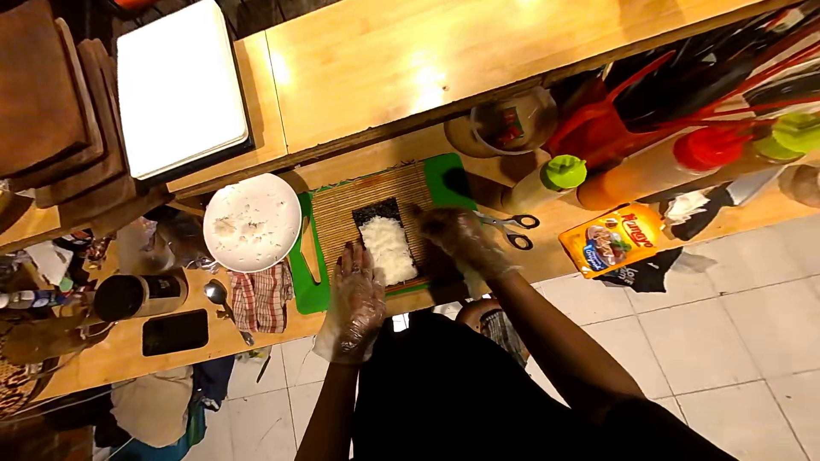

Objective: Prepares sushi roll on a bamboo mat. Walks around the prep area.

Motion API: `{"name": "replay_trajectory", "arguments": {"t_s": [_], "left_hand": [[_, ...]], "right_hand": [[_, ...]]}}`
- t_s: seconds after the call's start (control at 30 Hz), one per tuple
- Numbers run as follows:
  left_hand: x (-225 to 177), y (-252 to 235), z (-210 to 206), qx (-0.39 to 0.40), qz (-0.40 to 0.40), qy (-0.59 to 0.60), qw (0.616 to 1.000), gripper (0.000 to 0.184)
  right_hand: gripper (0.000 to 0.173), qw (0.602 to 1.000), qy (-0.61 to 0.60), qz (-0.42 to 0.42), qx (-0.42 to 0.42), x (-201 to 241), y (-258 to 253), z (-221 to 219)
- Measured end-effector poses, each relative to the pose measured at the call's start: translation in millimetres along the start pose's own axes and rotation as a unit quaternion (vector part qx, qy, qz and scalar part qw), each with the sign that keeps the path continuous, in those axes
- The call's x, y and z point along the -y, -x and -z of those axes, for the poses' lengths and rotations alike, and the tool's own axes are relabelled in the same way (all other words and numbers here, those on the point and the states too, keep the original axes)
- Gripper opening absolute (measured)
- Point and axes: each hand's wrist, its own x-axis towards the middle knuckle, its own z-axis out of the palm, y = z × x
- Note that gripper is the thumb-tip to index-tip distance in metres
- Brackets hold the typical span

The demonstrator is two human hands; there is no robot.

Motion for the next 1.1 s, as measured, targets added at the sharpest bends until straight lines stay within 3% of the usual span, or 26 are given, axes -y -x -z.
{"name": "replay_trajectory", "arguments": {"t_s": [0.1, 0.27, 0.37, 0.57, 0.63, 0.7, 0.8, 0.87, 1.0, 1.1], "left_hand": [[-24.2, 1.6, 2.0, 0.000, -0.045, -0.015, 0.999, 0.060], [-50.7, -9.2, 0.4, 0.064, -0.069, -0.057, 0.994, 0.060], [-60.9, -13.7, 0.2, 0.100, -0.057, -0.108, 0.987, 0.060], [-65.4, -12.1, 4.5, 0.052, -0.080, -0.084, 0.992, 0.060], [-67.0, -11.9, 6.5, 0.091, -0.075, -0.094, 0.989, 0.059], [-60.4, -10.7, 6.3, 0.074, -0.077, -0.071, 0.992, 0.059], [-35.3, 1.4, 0.2, -0.047, -0.061, 0.007, 0.997, 0.060], [-20.3, 5.0, 2.6, -0.052, -0.014, 0.021, 0.998, 0.064], [6.1, 13.5, -11.4, -0.089, 0.008, 0.080, 0.993, 0.069], [8.7, 16.3, -20.1, -0.069, 0.011, 0.024, 0.997, 0.081]], "right_hand": [[0.016, 0.996, 0.005, -0.077, 0.031, 5.7, 15.8, 9.0], [0.012, 1.000, -0.004, 0.015, 0.021, -3.9, 23.6, -25.1], [0.012, 1.000, 0.000, -0.003, 0.009, -6.6, 24.9, -25.9], [0.013, 0.998, 0.056, 0.030, 0.003, -9.6, 35.1, -20.1], [0.012, 0.995, 0.079, 0.056, -0.011, -14.2, 40.9, -31.8], [0.014, 0.991, 0.098, 0.083, -0.026, -16.1, 43.6, -36.9], [0.015, 0.997, 0.061, 0.050, -0.002, -7.9, 47.6, -26.9], [0.015, 0.999, 0.030, 0.019, 0.003, 0.8, 46.1, -22.9], [0.019, 0.995, 0.040, 0.086, -0.023, 2.5, 36.9, -41.2], [0.016, 0.993, 0.058, 0.099, 0.004, -0.2, 31.9, -46.9]]}}
